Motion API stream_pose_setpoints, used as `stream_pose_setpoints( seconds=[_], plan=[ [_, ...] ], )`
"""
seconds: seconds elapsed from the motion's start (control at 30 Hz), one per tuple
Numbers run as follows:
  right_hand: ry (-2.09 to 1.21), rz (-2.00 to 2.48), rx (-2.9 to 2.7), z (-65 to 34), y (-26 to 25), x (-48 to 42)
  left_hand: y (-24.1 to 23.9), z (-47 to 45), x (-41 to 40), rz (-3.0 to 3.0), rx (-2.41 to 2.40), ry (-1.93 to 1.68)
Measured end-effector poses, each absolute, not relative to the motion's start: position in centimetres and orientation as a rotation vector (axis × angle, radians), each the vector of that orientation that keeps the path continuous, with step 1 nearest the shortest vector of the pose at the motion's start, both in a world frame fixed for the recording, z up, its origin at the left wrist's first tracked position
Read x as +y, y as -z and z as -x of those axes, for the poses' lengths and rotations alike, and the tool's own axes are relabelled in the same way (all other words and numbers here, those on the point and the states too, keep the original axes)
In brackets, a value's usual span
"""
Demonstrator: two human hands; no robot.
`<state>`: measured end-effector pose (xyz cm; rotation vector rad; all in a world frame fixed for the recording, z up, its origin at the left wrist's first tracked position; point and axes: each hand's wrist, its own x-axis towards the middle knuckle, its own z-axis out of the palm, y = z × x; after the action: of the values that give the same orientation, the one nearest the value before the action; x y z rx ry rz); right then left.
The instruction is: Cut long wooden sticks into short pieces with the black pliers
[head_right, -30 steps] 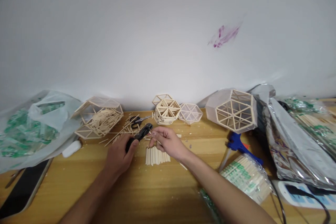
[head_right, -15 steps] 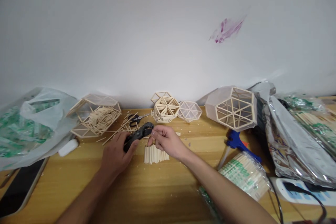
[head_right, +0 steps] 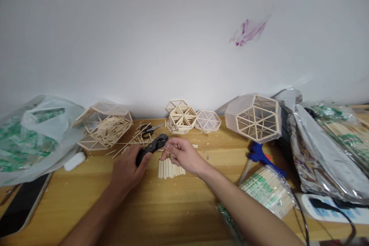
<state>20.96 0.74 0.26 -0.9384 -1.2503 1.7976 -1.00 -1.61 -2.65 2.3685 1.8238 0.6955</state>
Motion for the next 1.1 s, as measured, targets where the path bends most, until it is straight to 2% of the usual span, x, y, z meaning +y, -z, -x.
stream_pose_setpoints(
  seconds=[1.1],
  plan=[
    [-1.814, 0.937, -1.305, -21.15, -0.31, 0.74, 2.53, 1.40, -1.43, -2.328, 1.729, -0.731]
  ],
)
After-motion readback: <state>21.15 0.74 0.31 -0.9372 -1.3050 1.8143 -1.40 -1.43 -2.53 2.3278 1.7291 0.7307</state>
